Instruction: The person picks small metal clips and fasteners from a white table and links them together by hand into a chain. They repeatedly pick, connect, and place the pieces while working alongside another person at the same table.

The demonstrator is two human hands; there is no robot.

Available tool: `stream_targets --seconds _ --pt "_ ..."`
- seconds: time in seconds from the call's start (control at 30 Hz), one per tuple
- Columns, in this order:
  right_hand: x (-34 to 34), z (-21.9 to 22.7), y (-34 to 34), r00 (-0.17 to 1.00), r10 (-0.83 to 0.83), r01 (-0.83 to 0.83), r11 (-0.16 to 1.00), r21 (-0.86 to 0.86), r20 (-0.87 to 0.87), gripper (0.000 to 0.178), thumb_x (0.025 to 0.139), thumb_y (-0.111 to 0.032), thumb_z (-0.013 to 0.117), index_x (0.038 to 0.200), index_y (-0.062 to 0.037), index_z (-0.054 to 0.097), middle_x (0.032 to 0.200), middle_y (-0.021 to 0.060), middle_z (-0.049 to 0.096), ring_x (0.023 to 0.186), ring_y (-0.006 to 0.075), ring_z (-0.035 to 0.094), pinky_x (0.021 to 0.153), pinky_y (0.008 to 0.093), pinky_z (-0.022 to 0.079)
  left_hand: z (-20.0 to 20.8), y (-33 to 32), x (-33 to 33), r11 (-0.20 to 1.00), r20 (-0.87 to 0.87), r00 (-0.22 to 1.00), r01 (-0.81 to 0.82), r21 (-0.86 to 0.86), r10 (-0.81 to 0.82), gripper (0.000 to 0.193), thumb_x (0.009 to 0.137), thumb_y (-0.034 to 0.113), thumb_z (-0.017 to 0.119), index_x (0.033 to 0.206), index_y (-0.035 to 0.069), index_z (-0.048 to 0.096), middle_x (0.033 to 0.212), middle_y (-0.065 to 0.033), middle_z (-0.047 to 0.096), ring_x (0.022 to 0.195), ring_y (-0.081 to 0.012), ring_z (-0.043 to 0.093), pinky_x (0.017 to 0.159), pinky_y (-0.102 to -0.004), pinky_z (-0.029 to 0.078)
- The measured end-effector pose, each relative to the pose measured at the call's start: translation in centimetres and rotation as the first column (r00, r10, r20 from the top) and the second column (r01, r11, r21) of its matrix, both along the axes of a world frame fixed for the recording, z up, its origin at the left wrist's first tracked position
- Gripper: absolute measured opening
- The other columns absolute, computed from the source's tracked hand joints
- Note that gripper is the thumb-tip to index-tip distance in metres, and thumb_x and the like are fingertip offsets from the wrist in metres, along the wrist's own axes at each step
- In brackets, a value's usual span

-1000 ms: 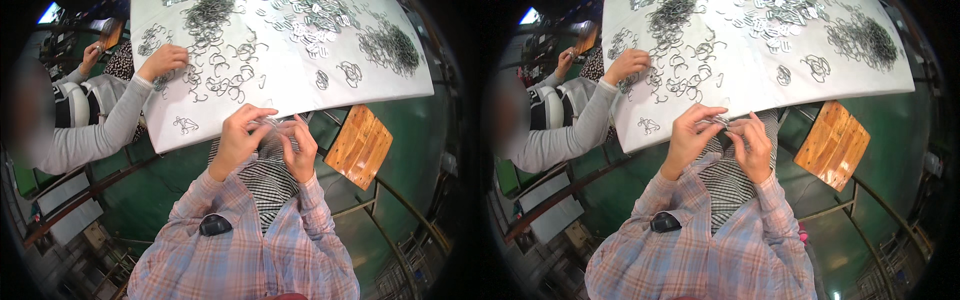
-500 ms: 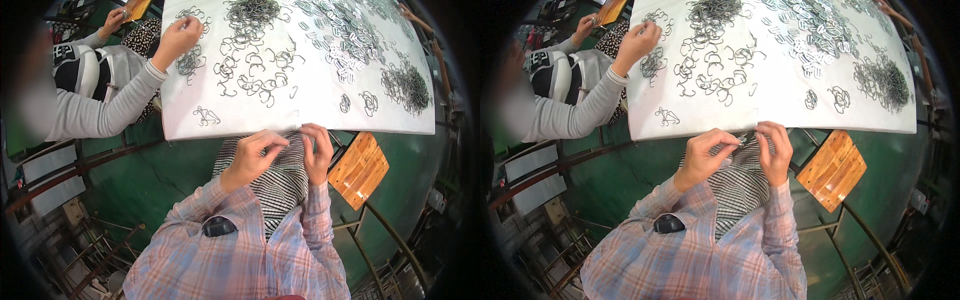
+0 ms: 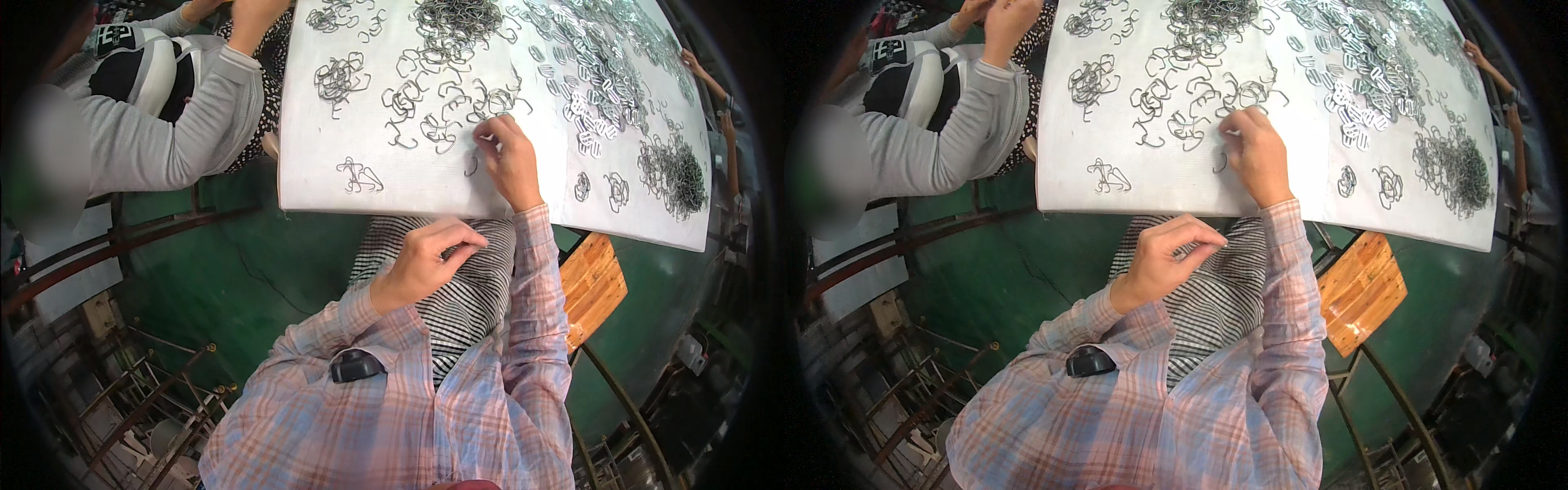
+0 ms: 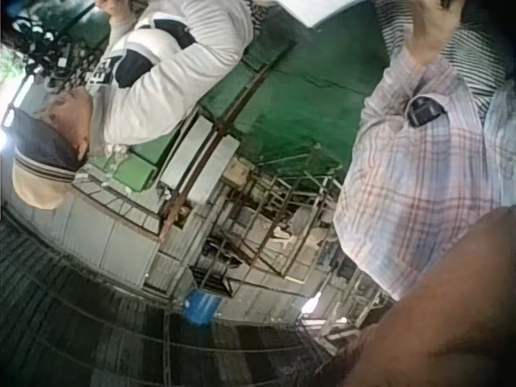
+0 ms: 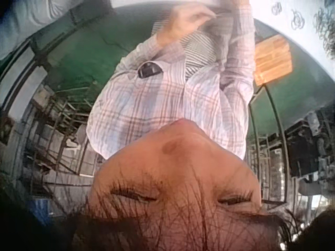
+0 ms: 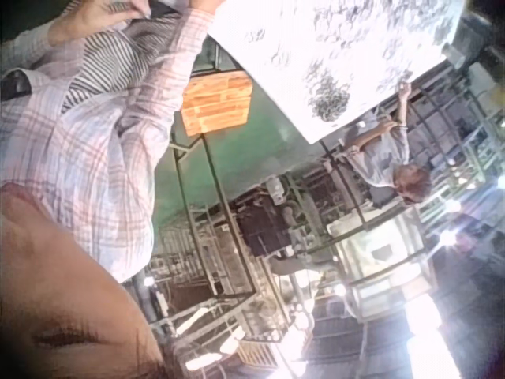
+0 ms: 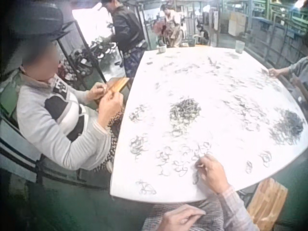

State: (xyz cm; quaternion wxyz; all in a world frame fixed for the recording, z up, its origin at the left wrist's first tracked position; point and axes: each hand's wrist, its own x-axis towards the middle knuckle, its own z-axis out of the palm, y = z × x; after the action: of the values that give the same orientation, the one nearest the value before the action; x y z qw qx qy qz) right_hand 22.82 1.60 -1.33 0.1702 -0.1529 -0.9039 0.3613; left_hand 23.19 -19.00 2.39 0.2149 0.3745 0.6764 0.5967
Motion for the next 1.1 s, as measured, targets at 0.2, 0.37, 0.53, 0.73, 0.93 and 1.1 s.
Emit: stream_targets --seconds 0.2,0.37,0.53,0.73,0.93,1.1 --pt "-1.2 -0.9 -1.6 0.969 0.191 -0.216 0.963 0.161 0.155 0.008 0.082 -0.003 0.064 0.088 -0.0071 0.061 0.088 0.0081 0.056 0.087 0.0284 0.061 0.07 0.0394 0.052 0.1 0.0 0.0 0.999 0.02 0.999 0.043 0.0 -0.043 0.019 0.079 -0.008 0.07 0.095 0.003 0.073 0.093 -0.0096 0.071 0.085 -0.0204 0.07 0.072 -0.0293 0.056" --pt "-0.1 0.3 -2.2 0.973 0.147 -0.177 0.97 0.168 0.177 0.011 0.085 0.001 0.06 0.094 -0.0032 0.057 0.088 0.0111 0.058 0.086 0.0314 0.062 0.07 0.0402 0.051 -0.1 -0.1 -0.1 0.999 0.008 0.999 0.052 0.001 -0.052 0.02 0.08 -0.008 0.07 0.096 0.002 0.073 0.094 -0.0095 0.071 0.086 -0.0201 0.07 0.072 -0.0291 0.056" --pt "5.1 0.8 -1.7 1.0 -0.015 0.02 0.977 -0.214 0.026 0.018 0.086 0.009 0.059 0.101 -0.0005 0.06 0.082 0.0113 0.062 0.071 0.0236 0.062 0.064 0.0322 0.048 -0.6 0.2 0.1 0.998 0.07 0.997 0.045 -0.033 -0.043 0.021 0.08 -0.009 0.069 0.098 0.002 0.073 0.094 -0.0098 0.07 0.087 -0.0189 0.07 0.074 -0.028 0.057" --pt "12.2 2.8 -4.1 0.947 -0.31 0.265 0.597 -0.757 0.087 0.008 0.093 -0.002 0.064 0.097 0.0045 0.066 0.081 0.0042 0.067 0.064 0.0092 0.061 0.058 0.0219 0.05 -1.7 0.7 0.4 0.994 0.237 0.971 0.052 -0.098 -0.027 0.024 0.081 -0.012 0.067 0.101 0.0 0.072 0.102 -0.0096 0.067 0.096 -0.0171 0.068 0.085 -0.0283 0.059" --pt "14.6 2.7 -6.4 0.946 -0.32 0.169 0.611 -0.774 -0.046 0.01 0.084 0.0 0.073 0.093 -0.0006 0.069 0.104 0.0082 0.066 0.093 0.0134 0.063 0.074 0.0238 0.051 -1.0 1.7 1.2 0.994 0.417 0.909 0.036 -0.101 0.01 0.037 0.083 -0.011 0.066 0.119 -0.004 0.061 0.101 -0.0073 0.065 0.097 -0.0115 0.064 0.087 -0.028 0.058" --pt "13.7 3.0 -6.2 0.917 -0.361 0.174 0.744 -0.646 -0.168 0.007 0.082 0.002 0.072 0.088 0.0003 0.068 0.1 0.0108 0.068 0.092 0.0193 0.064 0.081 0.0305 0.05 -0.2 2.8 1.7 0.987 0.366 0.931 0.069 -0.144 -0.012 0.038 0.083 -0.011 0.067 0.119 -0.003 0.061 0.101 -0.0081 0.066 0.099 -0.0125 0.065 0.087 -0.029 0.058"
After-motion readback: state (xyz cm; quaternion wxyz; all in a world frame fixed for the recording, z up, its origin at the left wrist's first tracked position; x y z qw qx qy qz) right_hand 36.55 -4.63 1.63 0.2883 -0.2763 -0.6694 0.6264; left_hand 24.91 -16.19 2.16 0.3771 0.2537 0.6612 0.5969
